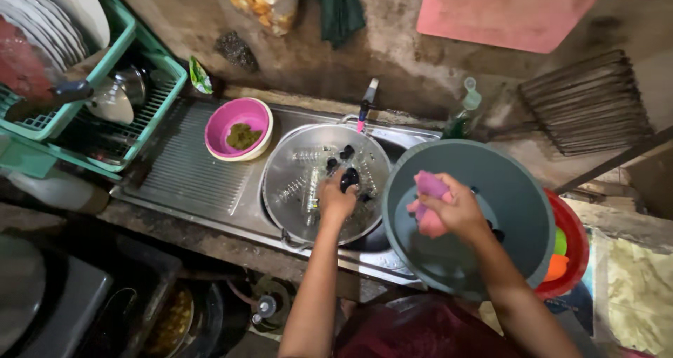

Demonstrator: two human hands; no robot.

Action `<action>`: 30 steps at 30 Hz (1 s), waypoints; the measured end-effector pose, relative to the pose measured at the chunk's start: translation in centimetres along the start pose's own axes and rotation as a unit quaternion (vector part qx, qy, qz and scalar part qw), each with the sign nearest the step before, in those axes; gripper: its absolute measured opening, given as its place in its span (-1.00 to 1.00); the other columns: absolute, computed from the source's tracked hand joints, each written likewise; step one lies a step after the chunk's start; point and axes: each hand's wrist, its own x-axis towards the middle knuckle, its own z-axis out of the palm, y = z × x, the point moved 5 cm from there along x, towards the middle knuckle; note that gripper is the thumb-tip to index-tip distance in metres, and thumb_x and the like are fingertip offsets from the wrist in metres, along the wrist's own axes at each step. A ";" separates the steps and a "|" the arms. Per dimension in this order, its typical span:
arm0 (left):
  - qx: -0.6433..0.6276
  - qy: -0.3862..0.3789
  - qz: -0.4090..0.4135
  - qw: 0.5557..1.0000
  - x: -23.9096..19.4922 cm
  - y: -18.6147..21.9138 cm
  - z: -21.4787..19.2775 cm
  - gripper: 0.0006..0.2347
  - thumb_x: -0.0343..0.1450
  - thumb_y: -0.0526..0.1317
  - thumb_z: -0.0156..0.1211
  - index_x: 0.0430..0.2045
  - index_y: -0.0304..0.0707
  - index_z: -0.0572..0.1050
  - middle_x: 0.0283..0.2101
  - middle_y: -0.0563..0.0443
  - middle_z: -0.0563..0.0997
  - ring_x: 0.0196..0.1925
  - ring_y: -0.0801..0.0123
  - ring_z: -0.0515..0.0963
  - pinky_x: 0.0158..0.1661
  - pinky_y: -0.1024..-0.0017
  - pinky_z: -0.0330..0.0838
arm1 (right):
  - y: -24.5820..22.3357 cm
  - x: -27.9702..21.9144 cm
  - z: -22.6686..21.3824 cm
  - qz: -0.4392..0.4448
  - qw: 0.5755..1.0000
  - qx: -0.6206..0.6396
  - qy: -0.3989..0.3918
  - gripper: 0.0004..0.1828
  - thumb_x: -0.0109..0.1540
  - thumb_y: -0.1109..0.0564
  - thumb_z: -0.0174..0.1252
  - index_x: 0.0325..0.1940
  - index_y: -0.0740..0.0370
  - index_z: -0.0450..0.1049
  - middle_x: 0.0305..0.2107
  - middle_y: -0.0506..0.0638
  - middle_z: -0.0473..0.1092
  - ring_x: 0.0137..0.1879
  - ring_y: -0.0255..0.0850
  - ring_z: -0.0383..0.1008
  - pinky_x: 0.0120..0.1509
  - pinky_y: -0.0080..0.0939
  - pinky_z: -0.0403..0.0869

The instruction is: The person dries small glass bottles and jars using a pink cloth. They pick up each item from a metal tray, wipe it dry, and place it into a pink basin. The task is performed one item at a time in a repetitive manner.

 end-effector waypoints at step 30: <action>0.243 -0.483 0.452 0.710 -19.9 10.1 34.8 -0.70 0.20 -0.34 0.26 -0.20 -0.37 0.58 -0.02 -0.38 0.55 -0.05 -0.12 0.60 -0.14 0.05 0.55 | 0.1 -11.3 -15.8 -0.076 0.964 0.075 0.242 -0.62 0.22 0.37 0.11 0.14 0.39 0.42 -0.11 0.11 0.54 -0.01 -0.08 0.62 0.14 -0.20 0.53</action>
